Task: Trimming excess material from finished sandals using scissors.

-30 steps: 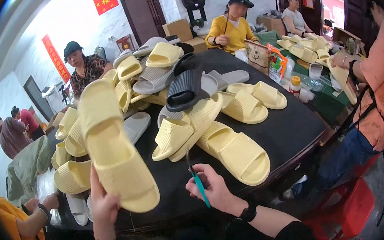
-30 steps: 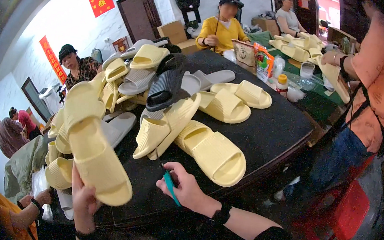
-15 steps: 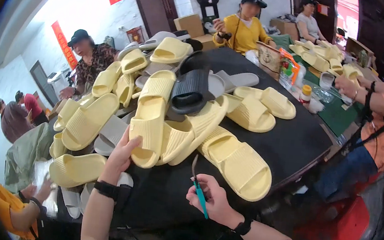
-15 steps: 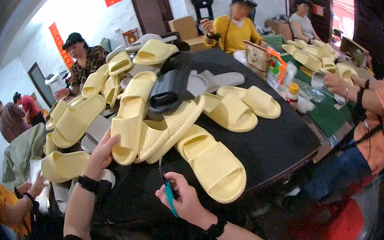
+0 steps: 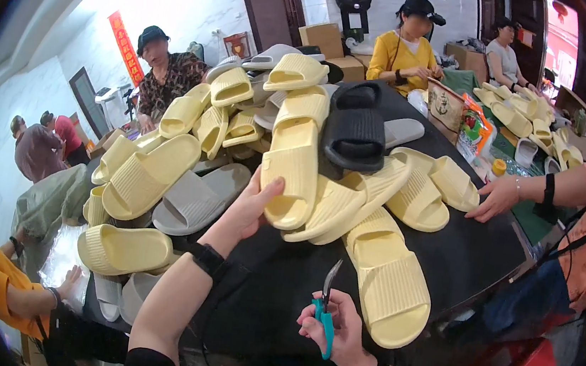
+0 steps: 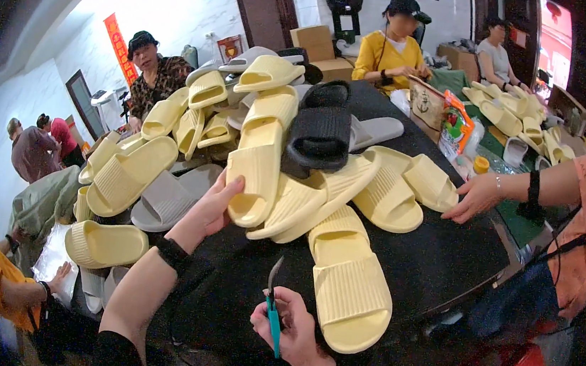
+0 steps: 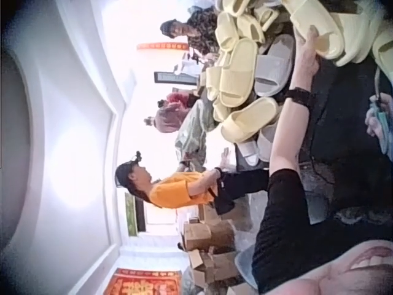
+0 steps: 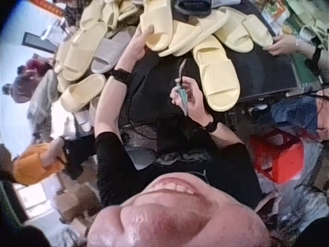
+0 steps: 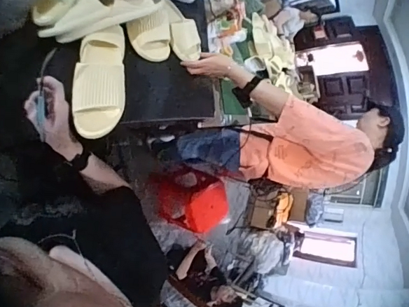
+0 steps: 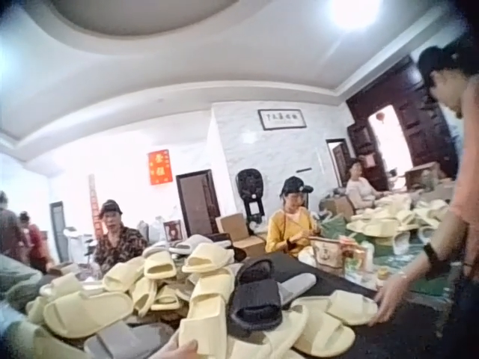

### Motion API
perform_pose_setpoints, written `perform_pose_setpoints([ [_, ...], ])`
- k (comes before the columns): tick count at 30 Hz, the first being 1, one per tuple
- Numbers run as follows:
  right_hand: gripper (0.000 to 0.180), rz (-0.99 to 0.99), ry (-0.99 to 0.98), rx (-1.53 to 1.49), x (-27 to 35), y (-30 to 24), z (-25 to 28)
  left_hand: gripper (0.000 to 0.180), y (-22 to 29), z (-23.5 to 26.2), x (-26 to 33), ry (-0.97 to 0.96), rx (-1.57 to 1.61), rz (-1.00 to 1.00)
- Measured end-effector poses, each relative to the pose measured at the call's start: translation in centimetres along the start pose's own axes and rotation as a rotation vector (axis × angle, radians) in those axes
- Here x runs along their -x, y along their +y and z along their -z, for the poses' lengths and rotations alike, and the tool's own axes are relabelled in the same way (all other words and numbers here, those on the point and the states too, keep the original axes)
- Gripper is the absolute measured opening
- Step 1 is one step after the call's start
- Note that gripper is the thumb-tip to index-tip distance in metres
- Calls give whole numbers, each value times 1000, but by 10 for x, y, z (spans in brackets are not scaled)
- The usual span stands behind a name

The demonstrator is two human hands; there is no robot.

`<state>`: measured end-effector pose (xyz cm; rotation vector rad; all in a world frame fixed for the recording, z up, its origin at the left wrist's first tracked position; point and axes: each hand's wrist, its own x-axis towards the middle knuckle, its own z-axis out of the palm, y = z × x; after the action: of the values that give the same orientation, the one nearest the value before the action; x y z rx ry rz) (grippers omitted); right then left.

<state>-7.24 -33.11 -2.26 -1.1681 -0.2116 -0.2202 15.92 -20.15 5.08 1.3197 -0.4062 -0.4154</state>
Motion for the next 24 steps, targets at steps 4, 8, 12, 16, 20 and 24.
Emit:
perform_pose_setpoints([
  [4, 43, -8, -8, -40, 1, -5, 0, 66, -1, -12, -26, 18, -90, -12],
  [8, 43, -5, -31, -73, 1, -1, 0, 70, 0, -20, -49, -9, -155, -13],
  [12, 44, -28, -35, -90, 3, -2, 4, 68, 6, -32, -61, -44, -197, 48],
  [16, 44, -32, -53, -71, 2, -1, 6, 65, 4, -35, -77, -86, -199, -40],
  [20, 46, -65, -56, -87, 2, -4, 6, 63, -1, -35, -93, -27, -217, -89],
  [24, 45, -67, 28, -28, 2, -9, 3, 63, -18, -46, -115, 138, -380, -86],
])
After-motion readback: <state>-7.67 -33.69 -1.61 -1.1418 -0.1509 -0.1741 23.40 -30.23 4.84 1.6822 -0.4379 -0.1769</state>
